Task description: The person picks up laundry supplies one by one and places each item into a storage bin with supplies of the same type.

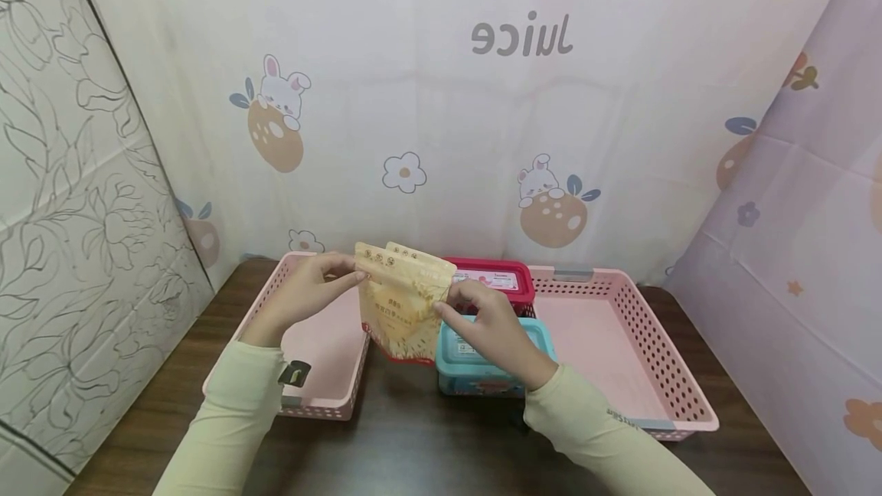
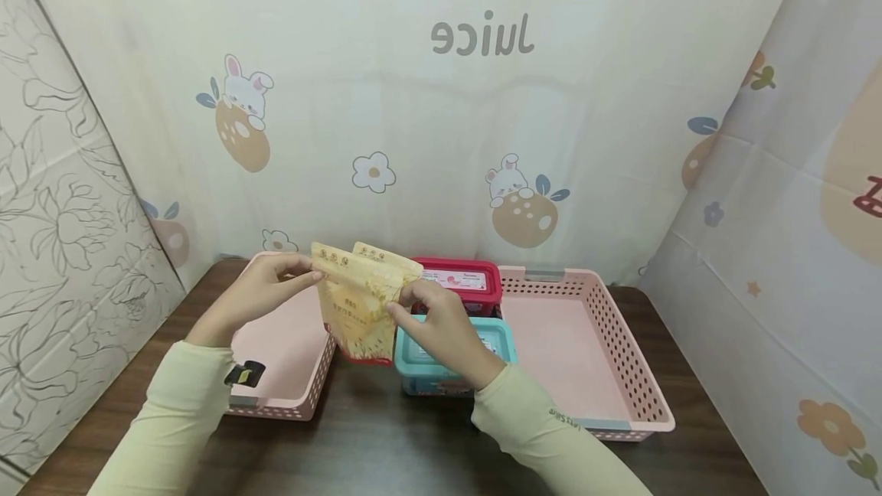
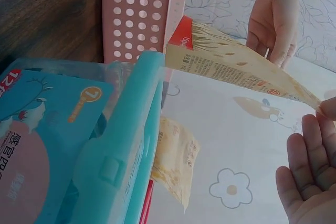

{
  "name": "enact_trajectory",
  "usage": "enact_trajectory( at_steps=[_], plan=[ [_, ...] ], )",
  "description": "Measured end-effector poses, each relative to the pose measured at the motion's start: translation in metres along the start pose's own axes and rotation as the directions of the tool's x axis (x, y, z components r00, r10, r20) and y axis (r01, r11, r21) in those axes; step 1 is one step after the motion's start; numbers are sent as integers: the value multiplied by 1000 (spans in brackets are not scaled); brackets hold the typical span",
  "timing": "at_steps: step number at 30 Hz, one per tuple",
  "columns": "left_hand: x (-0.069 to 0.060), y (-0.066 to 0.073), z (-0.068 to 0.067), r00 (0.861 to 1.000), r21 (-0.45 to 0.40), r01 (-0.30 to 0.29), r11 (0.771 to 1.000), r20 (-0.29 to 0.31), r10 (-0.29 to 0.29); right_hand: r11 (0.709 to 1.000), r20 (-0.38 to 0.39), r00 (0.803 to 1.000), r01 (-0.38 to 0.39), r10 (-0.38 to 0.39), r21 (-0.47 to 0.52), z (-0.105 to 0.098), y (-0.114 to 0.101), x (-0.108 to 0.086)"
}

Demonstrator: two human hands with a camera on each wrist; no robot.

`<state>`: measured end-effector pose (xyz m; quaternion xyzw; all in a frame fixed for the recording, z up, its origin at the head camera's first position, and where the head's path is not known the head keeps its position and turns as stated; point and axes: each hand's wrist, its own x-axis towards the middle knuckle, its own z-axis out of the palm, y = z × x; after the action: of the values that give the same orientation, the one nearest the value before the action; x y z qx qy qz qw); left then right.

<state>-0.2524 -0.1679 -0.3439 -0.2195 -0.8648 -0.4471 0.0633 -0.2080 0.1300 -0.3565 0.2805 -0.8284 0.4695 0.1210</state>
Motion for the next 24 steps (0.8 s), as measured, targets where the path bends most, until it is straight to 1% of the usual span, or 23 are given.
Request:
enact_trajectory(
  at_steps=[6, 12, 14, 16, 18, 21, 24],
  plan=[
    [-3, 0, 1, 999, 11, 45, 999, -11, -45, 998, -10, 999, -36, 37, 42, 0, 3, 3],
    [-4, -2, 3, 997, -39, 73, 997, -9, -73, 990, 9, 995, -100, 99, 100, -1, 7, 5],
    [-5, -3, 4, 997, -71, 74, 995, -7, -75, 984, 13, 993, -122, 121, 133, -1, 8, 7],
    [-6, -3, 4, 997, -121, 75, 990, -4, -77, 973, 16, 989, -145, 145, 178, -2, 8, 8],
    [-6, -2, 3, 997, -183, 77, 980, 0, -79, 962, 16, 986, -163, 163, 221, -3, 8, 10],
    [-7, -1, 3, 997, -262, 79, 962, 1, -81, 947, 15, 981, -189, 192, 260, -4, 9, 11],
    [-7, 0, 3, 996, -302, 81, 950, -3, -86, 936, 12, 976, -212, 218, 280, -4, 10, 13]
  ],
)
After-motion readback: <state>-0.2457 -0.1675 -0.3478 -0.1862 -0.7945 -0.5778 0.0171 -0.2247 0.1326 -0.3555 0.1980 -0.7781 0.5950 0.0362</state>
